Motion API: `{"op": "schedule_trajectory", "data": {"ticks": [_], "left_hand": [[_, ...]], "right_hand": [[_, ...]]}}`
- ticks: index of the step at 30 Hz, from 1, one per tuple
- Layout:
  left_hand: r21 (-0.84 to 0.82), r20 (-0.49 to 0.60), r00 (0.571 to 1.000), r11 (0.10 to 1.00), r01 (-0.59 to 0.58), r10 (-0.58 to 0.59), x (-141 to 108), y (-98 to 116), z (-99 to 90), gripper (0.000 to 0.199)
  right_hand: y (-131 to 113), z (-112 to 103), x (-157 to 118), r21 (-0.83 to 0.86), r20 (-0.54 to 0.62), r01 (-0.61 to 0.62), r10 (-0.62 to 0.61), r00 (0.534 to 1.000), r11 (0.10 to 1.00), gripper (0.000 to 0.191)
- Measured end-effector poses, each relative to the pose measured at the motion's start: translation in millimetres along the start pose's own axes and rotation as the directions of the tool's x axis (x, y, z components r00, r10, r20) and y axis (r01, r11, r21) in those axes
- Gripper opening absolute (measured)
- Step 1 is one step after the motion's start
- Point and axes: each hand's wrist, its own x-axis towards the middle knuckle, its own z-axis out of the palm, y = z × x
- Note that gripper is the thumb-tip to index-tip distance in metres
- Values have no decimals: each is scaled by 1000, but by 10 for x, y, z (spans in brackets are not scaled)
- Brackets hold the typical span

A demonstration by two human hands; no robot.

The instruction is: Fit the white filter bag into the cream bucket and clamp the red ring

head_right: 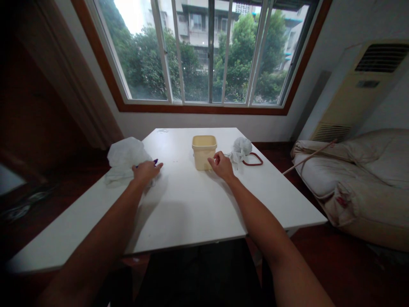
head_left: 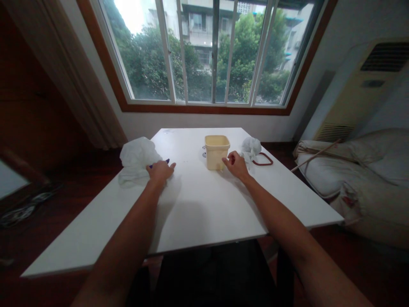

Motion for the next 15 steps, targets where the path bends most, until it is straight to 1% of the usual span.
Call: {"op": "schedule_trajectory", "data": {"ticks": [2, 3, 5, 6, 7, 9, 12, 15], "left_hand": [[-3, -110, 994, 1000, -13, 13, 13, 106, -14, 43], [-22, -180, 982, 998, -62, 57, 6, 171, -17, 41], [-114, -305, 935, 968, -225, 182, -40, 317, -9, 33], [-186, -339, 913, 935, -302, 227, -77, 396, 6, 30], [-271, -344, 904, 895, -353, 253, -121, 476, 27, 27], [-445, -289, 913, 804, -394, 287, -219, 634, 86, 25], [-639, -204, 912, 657, -400, 356, -361, 832, 199, 25], [-781, -147, 897, 508, -364, 416, -453, 946, 315, 27]], "right_hand": [[-43, 31, -26, 39, 58, 51, -53, 997, 998, 24], [-65, 49, -40, 58, 94, 74, -79, 992, 996, 22], [-111, 86, -72, 97, 175, 107, -123, 977, 989, 20], [-134, 105, -88, 119, 209, 117, -140, 968, 986, 19], [-156, 124, -104, 143, 238, 122, -153, 959, 982, 19], [-188, 163, -134, 200, 281, 118, -172, 944, 973, 25], [-200, 213, -170, 270, 331, 89, -179, 926, 959, 43], [-175, 238, -193, 296, 384, 36, -153, 911, 954, 57]]}}
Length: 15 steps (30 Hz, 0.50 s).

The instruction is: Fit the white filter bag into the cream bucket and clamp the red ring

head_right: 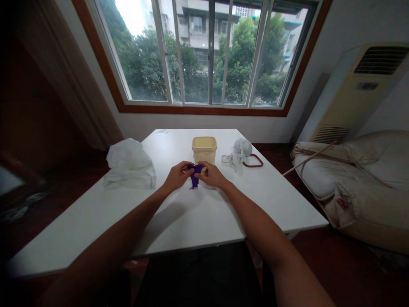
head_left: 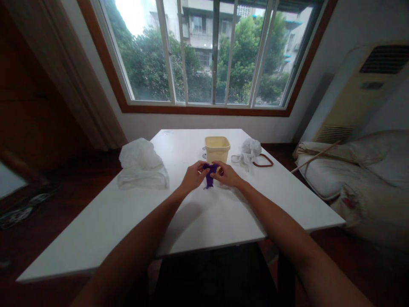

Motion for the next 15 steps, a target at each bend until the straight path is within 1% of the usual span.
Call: {"op": "schedule_trajectory", "data": {"ticks": [2, 4, 6, 8, 12, 14, 15], "left_hand": [[-83, 41, 999, 996, 20, -16, -24, -24, 71, 27], [-122, 57, 997, 991, 50, -44, -37, -51, 108, 29], [-132, 49, 996, 988, 74, -68, -42, -71, 123, 31], [-88, 30, 997, 993, 77, -75, -42, -81, 125, 32], [129, -49, 999, 991, 18, -12, -37, -86, 119, 27], [198, -87, 996, 980, -5, 23, -36, -86, 124, 25], [202, -93, 995, 979, -10, 29, -37, -86, 129, 25]], "right_hand": [[25, 1, -6, 51, 18, -21, 20, 1000, 999, 58], [46, -5, -4, 133, 44, -33, 27, 999, 991, 49], [59, -20, 6, 195, 71, -63, 50, 996, 979, 40], [62, -40, 22, 204, 68, -95, 82, 994, 974, 38], [61, -67, 52, 143, -53, -73, 81, 995, 987, 36], [70, -57, 60, 178, -93, -54, 72, 993, 983, 36], [76, -47, 62, 213, -97, -51, 74, 993, 976, 36]]}}
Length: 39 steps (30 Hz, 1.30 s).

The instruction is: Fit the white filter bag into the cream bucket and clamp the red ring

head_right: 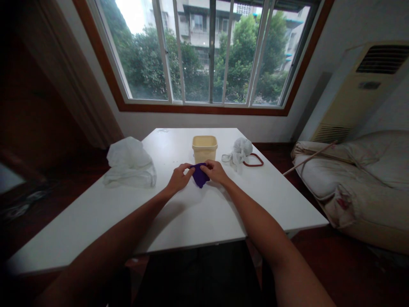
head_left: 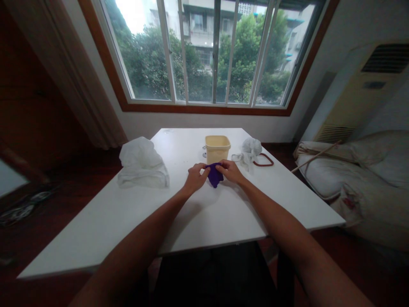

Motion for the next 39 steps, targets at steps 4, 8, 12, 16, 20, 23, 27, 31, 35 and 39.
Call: {"op": "schedule_trajectory", "data": {"ticks": [4, 8, 12, 16, 20, 23, 27, 31, 35, 39], "left_hand": [[-74, 50, 999, 997, 24, -20, -11, 9, 22, 28], [-109, 73, 996, 993, 50, -42, -24, 35, 25, 31], [-125, 64, 996, 989, 76, -68, -22, 63, 0, 33], [-60, 15, 999, 997, 53, -53, -4, 36, -33, 29], [-5, -80, 997, 1000, 9, -10, 22, -109, -28, 45], [53, -140, 990, 999, -1, 8, 46, -255, -20, 80], [149, -140, 990, 989, -12, 33, 97, -391, -88, 117], [207, -120, 977, 967, -150, 177, 163, -464, -229, 138], [254, -41, 941, 914, -315, 336, 197, -511, -302, 149], [311, -5, 921, 875, -370, 391, 192, -511, -307, 151]], "right_hand": [[0, 19, -8, 38, -16, -24, 25, 1000, 999, 32], [-125, -46, 0, -201, -162, 122, -156, 974, 972, 20], [-245, -150, 72, -390, -276, 218, -339, 899, 895, 20], [-215, -216, 146, -414, -253, 165, -287, 924, 895, 20], [-189, -251, 128, -366, -237, 192, -291, 927, 911, 20], [-216, -269, 77, -293, -260, 191, -271, 927, 937, 20], [-200, -298, 36, -118, -188, 216, -235, 954, 969, 24], [-115, -313, 31, 16, -62, 94, -93, 994, 995, 33], [-40, -265, 16, 30, 34, 53, -54, 998, 998, 36], [-25, -221, -6, -9, 100, 111, -109, 989, 994, 29]]}}
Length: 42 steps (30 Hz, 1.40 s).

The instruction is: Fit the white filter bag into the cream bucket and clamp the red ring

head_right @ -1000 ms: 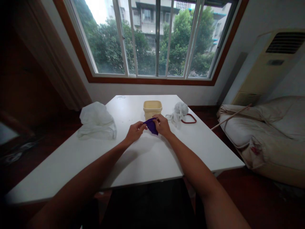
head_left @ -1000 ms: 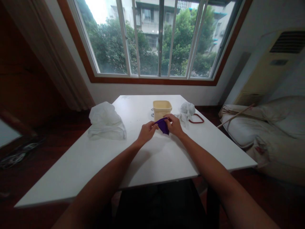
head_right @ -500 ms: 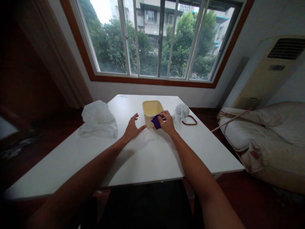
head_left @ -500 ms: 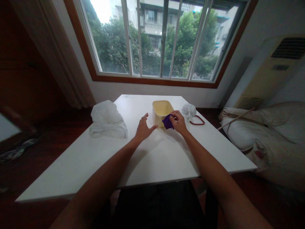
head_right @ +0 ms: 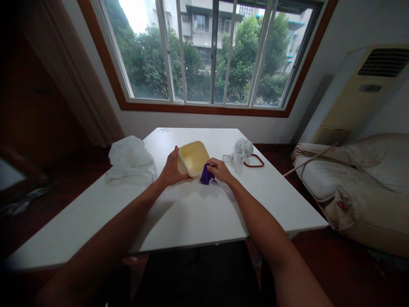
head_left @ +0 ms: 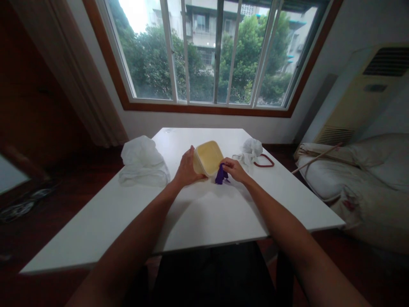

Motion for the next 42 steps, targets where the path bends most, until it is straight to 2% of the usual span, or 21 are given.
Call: {"op": "schedule_trajectory", "data": {"ticks": [2, 3, 5, 6, 8, 9, 10, 11, 12, 14, 17, 18, 19, 21, 24, 26, 29, 31, 34, 39, 42], "left_hand": [[19, 3, 1000, 1000, 5, -5, 1, 14, -13, 146], [27, 3, 1000, 1000, 14, -14, 2, 23, -21, 143], [42, 14, 1000, 999, 26, -26, 2, 44, -37, 137], [46, 26, 999, 999, 23, -25, 1, 59, -42, 135], [46, 55, 998, 999, 5, -8, -3, 98, -42, 131], [42, 67, 998, 999, -11, 8, -4, 123, -37, 128], [38, 76, 997, 999, -32, 29, -4, 151, -27, 125], [32, 83, 995, 998, -57, 55, -2, 181, -16, 123], [25, 88, 993, 996, -87, 85, 2, 210, -3, 121], [13, 91, 985, 989, -149, 147, 14, 265, 23, 117], [1, 74, 975, 978, -211, 210, 25, 319, 41, 112], [-5, 71, 973, 976, -219, 219, 25, 327, 40, 111], [-10, 72, 973, 975, -220, 220, 23, 332, 36, 109], [-16, 89, 974, 978, -209, 209, 15, 330, 25, 109], [-13, 110, 975, 981, -194, 194, 5, 316, 19, 110], [-15, 105, 973, 979, -205, 205, 5, 307, 28, 111], [-18, 96, 968, 973, -231, 231, 11, 301, 47, 112], [-16, 90, 961, 965, -262, 262, 15, 302, 58, 112], [-12, 76, 942, 945, -327, 327, 16, 314, 63, 107], [4, 77, 922, 925, -380, 379, 13, 377, 60, 98], [6, 95, 915, 919, -395, 393, 17, 425, 67, 95]], "right_hand": [[-22, -25, 3, -34, -21, 4, -4, 1000, 999, 26], [-39, -55, 9, -62, -74, -9, 5, 997, 998, 24], [-79, -146, 25, -140, -280, -67, 26, 960, 988, 23], [-101, -203, 32, -178, -409, -110, 28, 912, 978, 24], [-148, -315, 39, -238, -625, -198, 6, 781, 951, 29], [-175, -358, 37, -265, -692, -228, -20, 721, 937, 31], [-203, -386, 31, -293, -730, -244, -51, 682, 924, 32], [-235, -392, 22, -327, -740, -247, -85, 668, 912, 32], [-269, -373, 11, -371, -723, -233, -121, 681, 899, 32], [-341, -262, -12, -465, -606, -161, -180, 775, 871, 30], [-436, 6, -34, -522, -240, 7, -155, 958, 853, 21], [-459, 89, -36, -508, -98, 54, -120, 988, 860, 19], [-477, 155, -37, -483, 26, 88, -87, 996, 871, 19], [-497, 221, -36, -444, 165, 118, -49, 985, 888, 24], [-496, 184, -38, -410, 167, 126, -61, 984, 903, 26], [-484, 145, -46, -380, 213, 143, -64, 975, 914, 28], [-454, 172, -64, -363, 398, 179, -21, 917, 915, 32], [-426, 241, -76, -400, 475, 185, 30, 880, 898, 28], [-382, 351, -75, -508, 484, 155, 132, 865, 847, 26], [-302, 440, 18, -677, 467, 111, 307, 829, 728, 38], [-223, 463, 89, -754, 411, 91, 358, 839, 651, 41]]}}
